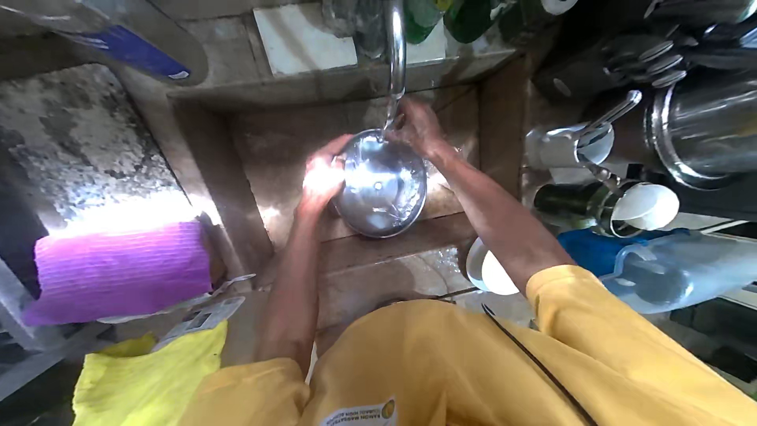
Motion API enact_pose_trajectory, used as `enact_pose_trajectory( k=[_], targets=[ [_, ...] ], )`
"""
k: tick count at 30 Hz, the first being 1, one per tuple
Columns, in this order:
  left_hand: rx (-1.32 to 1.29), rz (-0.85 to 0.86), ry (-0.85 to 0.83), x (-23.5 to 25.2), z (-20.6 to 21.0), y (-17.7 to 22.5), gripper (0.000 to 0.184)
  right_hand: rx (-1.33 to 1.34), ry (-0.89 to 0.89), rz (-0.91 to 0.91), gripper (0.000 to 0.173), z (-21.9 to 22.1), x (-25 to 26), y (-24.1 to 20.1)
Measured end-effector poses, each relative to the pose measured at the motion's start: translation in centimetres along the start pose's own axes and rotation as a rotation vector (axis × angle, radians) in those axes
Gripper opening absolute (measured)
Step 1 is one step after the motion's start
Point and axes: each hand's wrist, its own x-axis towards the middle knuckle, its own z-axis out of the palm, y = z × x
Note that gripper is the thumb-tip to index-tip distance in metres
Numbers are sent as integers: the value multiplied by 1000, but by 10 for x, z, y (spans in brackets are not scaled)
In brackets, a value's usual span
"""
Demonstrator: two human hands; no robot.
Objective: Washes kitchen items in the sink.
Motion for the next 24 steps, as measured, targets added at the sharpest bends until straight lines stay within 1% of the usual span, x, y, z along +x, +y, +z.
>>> enact_pose_trajectory(
  k=[2,4,5,6,8,10,11,13,15,16,20,22,23,24],
  targets=[
    [4,-3,-146,10,5,7,40,-227,-153,-145,61,5,12,-26],
    [41,0,-241,19,8,10,38,-366,-250,-279,61,5,14,-44],
    [50,30,-252,22,9,9,38,-375,-261,-280,62,3,14,-43],
    [45,64,-234,24,10,6,37,-357,-231,-255,59,1,13,-36],
    [-43,76,-154,25,9,3,37,-240,-111,-145,52,-11,3,-19],
    [-142,84,-5,27,4,-9,37,-111,63,30,48,-20,-13,4],
    [-177,106,76,27,2,-16,38,-25,149,128,48,-19,-25,19],
    [-208,162,239,28,3,-22,38,128,274,289,50,-3,-51,43],
    [-219,197,356,24,13,-19,36,244,376,394,44,36,-79,51],
    [-249,201,432,24,20,-19,36,360,424,444,42,58,-90,47],
    [-302,188,649,25,47,-17,33,1013,395,732,39,127,-124,-3],
    [-317,155,725,24,61,-14,34,1270,338,790,37,142,-128,-28],
    [-349,124,759,23,70,-13,34,1331,327,796,35,144,-128,-37],
    [-398,70,784,23,77,-14,35,1340,353,807,31,143,-127,-43]
  ],
)
